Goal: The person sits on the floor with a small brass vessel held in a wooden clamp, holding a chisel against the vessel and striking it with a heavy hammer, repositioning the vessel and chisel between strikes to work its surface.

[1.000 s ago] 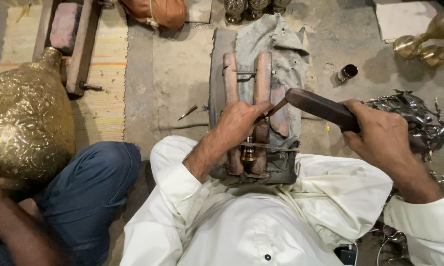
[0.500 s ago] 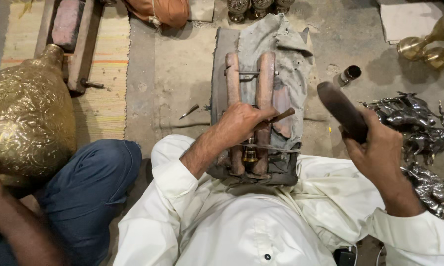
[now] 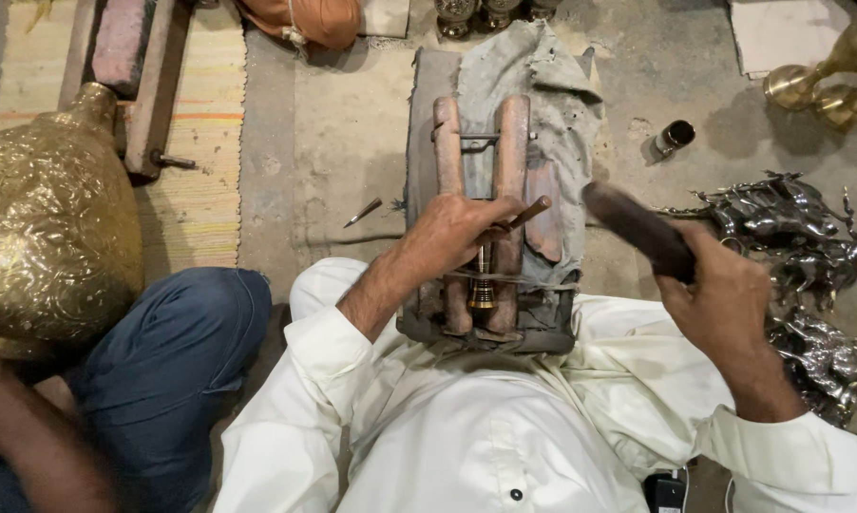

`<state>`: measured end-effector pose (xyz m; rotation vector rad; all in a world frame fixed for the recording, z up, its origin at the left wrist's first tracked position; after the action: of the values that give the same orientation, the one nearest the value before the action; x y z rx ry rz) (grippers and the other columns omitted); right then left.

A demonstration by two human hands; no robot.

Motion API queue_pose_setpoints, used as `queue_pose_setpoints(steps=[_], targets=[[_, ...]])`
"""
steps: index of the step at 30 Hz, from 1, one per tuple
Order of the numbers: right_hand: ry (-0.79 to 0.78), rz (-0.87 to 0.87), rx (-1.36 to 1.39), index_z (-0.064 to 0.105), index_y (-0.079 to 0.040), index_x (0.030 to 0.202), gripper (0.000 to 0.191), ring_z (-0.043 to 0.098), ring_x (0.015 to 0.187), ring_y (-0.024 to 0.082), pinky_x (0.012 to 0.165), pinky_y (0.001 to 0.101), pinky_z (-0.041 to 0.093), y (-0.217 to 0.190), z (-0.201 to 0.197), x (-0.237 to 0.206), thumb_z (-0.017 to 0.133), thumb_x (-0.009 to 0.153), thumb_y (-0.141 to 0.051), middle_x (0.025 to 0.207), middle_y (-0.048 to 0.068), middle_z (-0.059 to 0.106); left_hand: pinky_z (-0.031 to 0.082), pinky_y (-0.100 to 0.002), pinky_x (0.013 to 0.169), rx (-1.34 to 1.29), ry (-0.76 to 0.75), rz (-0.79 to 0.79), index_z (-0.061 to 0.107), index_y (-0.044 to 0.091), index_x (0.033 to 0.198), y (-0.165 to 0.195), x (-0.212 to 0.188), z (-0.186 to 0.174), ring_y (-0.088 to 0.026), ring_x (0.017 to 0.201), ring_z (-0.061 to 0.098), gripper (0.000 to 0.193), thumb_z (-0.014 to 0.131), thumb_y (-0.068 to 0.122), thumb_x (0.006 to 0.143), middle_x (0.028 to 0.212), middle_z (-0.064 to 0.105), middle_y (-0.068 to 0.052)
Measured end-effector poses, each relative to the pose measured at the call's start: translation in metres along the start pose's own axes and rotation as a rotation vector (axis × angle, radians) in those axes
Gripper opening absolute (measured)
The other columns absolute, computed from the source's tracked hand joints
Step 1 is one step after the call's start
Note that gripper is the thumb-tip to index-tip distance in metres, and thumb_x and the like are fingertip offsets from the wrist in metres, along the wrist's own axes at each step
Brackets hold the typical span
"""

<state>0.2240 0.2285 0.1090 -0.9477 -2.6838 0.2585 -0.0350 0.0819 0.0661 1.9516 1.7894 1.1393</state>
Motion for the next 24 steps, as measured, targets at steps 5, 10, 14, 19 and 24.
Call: queue_pose_setpoints(steps=[5, 10, 14, 19, 24], targets=[[0.165, -0.091, 0.06, 0.064, -0.01, 0.13, 0.043, 0.07, 0.091, 0.034, 0.079, 0.0435, 0.054, -0.019, -0.013, 0.008, 0.077, 0.09, -0.008, 0.099, 0.014, 0.07, 0.056, -0.044, 0.065, -0.007, -0.016, -0.01, 0.066, 0.013, 0.123, -0.002, 0.001, 0.0, -0.034, 0.077, 0.073, 0.037, 0.077, 0.006, 0.088, 0.09, 0.077, -0.011], [0.124, -0.182, 0.014, 0.065, -0.013, 0.129, 0.042, 0.07, 0.087, 0.031, 0.076, 0.0384, 0.054, -0.041, -0.03, 0.02, 0.076, 0.089, -0.007, 0.102, 0.012, 0.072, 0.058, -0.042, 0.069, -0.036, 0.079, -0.005, 0.066, 0.011, 0.123, 0.003, -0.004, -0.007, -0.033, 0.083, 0.074, 0.04, 0.077, 0.002, 0.086, 0.094, 0.075, -0.013], [-0.003, -0.185, -0.133, 0.068, -0.015, 0.131, 0.053, 0.07, 0.086, 0.034, 0.075, 0.0435, 0.053, -0.048, -0.034, 0.037, 0.078, 0.079, -0.01, 0.099, 0.013, 0.072, 0.058, -0.042, 0.069, -0.013, 0.068, -0.057, 0.066, 0.011, 0.122, 0.002, -0.003, -0.003, -0.032, 0.083, 0.075, 0.041, 0.078, 0.004, 0.083, 0.094, 0.077, -0.012], [-0.01, -0.304, -0.182, 0.066, -0.013, 0.125, 0.051, 0.072, 0.086, 0.035, 0.072, 0.0449, 0.053, -0.058, -0.036, 0.048, 0.078, 0.076, -0.011, 0.099, 0.014, 0.074, 0.059, -0.041, 0.071, -0.02, 0.123, -0.099, 0.066, 0.011, 0.119, -0.002, -0.008, -0.004, -0.03, 0.086, 0.076, 0.035, 0.08, 0.008, 0.086, 0.094, 0.078, -0.011], [0.062, -0.168, -0.008, 0.064, -0.009, 0.13, 0.045, 0.068, 0.078, 0.034, 0.073, 0.0449, 0.054, -0.055, -0.044, 0.066, 0.077, 0.087, -0.012, 0.09, 0.016, 0.069, 0.061, -0.037, 0.07, -0.163, 0.328, -0.131, 0.063, 0.008, 0.122, -0.002, -0.026, -0.007, -0.029, 0.091, 0.077, 0.035, 0.08, 0.008, 0.09, 0.102, 0.077, -0.013]])
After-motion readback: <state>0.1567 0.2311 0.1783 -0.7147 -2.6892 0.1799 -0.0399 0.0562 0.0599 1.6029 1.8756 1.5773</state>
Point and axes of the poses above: each hand's wrist, its own x-axis towards the middle knuckle, its own z-axis out of the palm, y = z × x, the point moved 6 cm from there along x, towards the middle knuckle
